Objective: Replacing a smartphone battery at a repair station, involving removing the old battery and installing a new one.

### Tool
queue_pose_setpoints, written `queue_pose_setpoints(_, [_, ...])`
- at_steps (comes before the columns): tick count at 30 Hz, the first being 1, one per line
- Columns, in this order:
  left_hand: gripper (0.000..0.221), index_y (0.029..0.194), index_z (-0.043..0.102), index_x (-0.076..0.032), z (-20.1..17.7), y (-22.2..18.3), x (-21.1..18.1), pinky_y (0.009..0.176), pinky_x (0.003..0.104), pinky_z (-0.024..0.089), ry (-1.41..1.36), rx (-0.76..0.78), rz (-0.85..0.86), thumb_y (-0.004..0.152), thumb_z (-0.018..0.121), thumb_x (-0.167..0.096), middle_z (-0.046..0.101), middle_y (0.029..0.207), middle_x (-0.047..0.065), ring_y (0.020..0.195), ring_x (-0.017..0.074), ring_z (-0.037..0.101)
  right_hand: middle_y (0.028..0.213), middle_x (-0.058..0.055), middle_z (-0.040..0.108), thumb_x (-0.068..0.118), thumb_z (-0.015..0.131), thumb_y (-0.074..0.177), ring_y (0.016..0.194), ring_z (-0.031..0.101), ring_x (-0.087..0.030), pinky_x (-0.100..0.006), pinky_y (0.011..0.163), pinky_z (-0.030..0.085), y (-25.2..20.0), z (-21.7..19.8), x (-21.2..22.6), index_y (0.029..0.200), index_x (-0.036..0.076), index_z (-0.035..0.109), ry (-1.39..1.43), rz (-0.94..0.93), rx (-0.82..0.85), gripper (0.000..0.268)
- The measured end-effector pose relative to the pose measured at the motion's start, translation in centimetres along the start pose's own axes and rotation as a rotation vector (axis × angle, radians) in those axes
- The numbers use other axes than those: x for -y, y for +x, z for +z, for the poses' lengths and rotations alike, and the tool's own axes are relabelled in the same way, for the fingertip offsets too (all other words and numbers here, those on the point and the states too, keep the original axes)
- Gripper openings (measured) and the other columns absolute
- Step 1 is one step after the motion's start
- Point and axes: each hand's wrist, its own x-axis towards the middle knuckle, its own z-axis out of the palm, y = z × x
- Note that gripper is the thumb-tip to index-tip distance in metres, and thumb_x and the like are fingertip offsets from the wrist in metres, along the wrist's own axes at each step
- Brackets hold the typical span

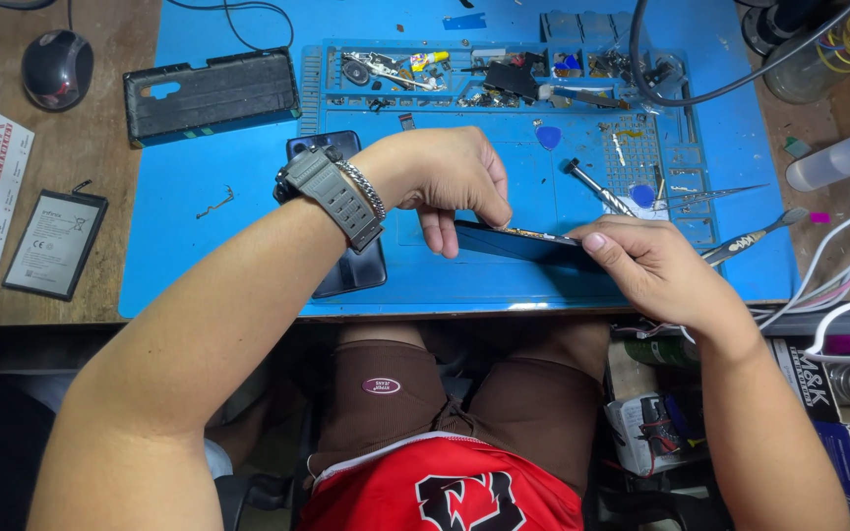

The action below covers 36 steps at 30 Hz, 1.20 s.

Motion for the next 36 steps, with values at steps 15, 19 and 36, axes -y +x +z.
queue_pose_setpoints(15, [0.029, 0.105, 0.067, -0.003, 0.0, 0.3, 0.6, 0.044, 0.029, 0.063, 0.085, -0.004, 0.105, 0.081, 0.067, -0.020, 0.074, 0.117, 0.009, 0.060, 0.0293, 0.079, 0.122, -0.006, 0.078, 0.027, 0.050, 0.103, 0.115, 0.068, -0.014, -0.031, 0.106, 0.047, -0.4, 0.1, -1.7, 0.115, 0.002, 0.078, 0.004, 0.275, 0.011, 0.040])
queue_pose_setpoints(19, [0.039, 0.112, 0.070, -0.003, -0.2, -0.2, 0.6, 0.042, 0.025, 0.062, 0.097, -0.015, 0.101, 0.080, 0.066, -0.023, 0.070, 0.130, 0.009, 0.060, 0.0282, 0.080, 0.121, -0.004, 0.079, 0.030, 0.051, 0.105, 0.115, 0.068, -0.017, -0.031, 0.103, 0.045, -0.4, 1.1, -5.1, 0.120, 0.008, 0.081, -0.048, 0.263, -0.052, 0.040])
queue_pose_setpoints(36, [0.026, 0.093, 0.069, -0.004, 0.1, -0.3, 0.7, 0.038, 0.024, 0.058, 0.066, -0.005, 0.122, 0.071, 0.070, -0.018, 0.069, 0.111, 0.012, 0.055, 0.0276, 0.078, 0.117, -0.009, 0.081, 0.022, 0.051, 0.108, 0.113, 0.070, -0.020, -0.033, 0.101, 0.049, -0.5, 1.1, -2.5, 0.117, 0.001, 0.082, -0.007, 0.304, -0.106, 0.039])
